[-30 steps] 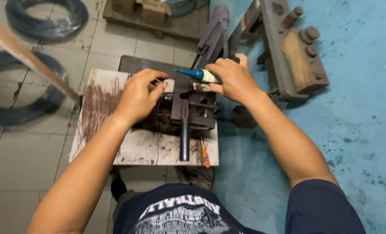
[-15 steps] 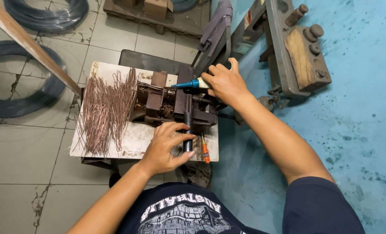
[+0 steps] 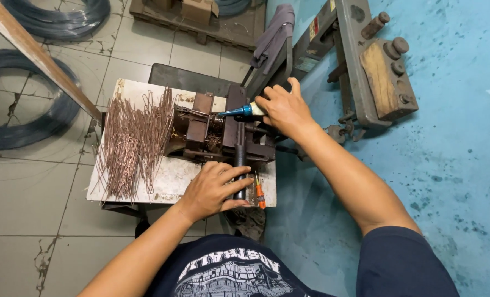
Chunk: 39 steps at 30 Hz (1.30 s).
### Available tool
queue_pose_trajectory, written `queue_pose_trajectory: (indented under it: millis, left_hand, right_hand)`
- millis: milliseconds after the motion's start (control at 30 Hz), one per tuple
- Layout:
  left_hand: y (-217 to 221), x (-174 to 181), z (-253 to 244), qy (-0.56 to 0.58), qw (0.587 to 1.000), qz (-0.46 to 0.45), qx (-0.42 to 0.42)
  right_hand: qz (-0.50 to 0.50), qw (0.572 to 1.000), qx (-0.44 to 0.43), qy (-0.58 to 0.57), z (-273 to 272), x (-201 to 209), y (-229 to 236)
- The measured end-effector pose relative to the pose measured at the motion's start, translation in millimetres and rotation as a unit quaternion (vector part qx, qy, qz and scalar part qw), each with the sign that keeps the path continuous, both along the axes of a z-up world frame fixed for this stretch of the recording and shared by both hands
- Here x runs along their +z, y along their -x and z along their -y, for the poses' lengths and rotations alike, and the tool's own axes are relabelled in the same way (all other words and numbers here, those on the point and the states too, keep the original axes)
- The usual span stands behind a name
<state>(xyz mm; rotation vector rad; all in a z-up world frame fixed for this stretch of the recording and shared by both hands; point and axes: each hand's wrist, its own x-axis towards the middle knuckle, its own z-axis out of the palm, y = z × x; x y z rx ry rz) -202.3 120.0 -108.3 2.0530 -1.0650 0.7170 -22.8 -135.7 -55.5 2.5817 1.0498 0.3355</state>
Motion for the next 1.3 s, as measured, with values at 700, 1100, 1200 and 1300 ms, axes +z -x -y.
queue_pose_trajectory:
  millis: [700, 1100, 1200, 1300]
  left_hand:
    - [0, -7, 4, 0.037, 0.998, 0.027, -0.034]
    - [0, -6, 4, 0.039, 0.998, 0.023, -0.036]
    - [0, -7, 4, 0.038, 0.998, 0.021, -0.035]
    - [0, -7, 4, 0.039, 0.998, 0.025, -0.031]
  right_hand:
    - [0.063, 0.997, 0.050, -0.020, -6, 6, -3]
    - [0.063, 0.997, 0.047, -0.016, -6, 7, -3]
    - [0.060, 0.997, 0.053, -0.020, -7, 11, -1]
    - [0.054, 0.998, 0.040, -0.017, -6, 8, -2]
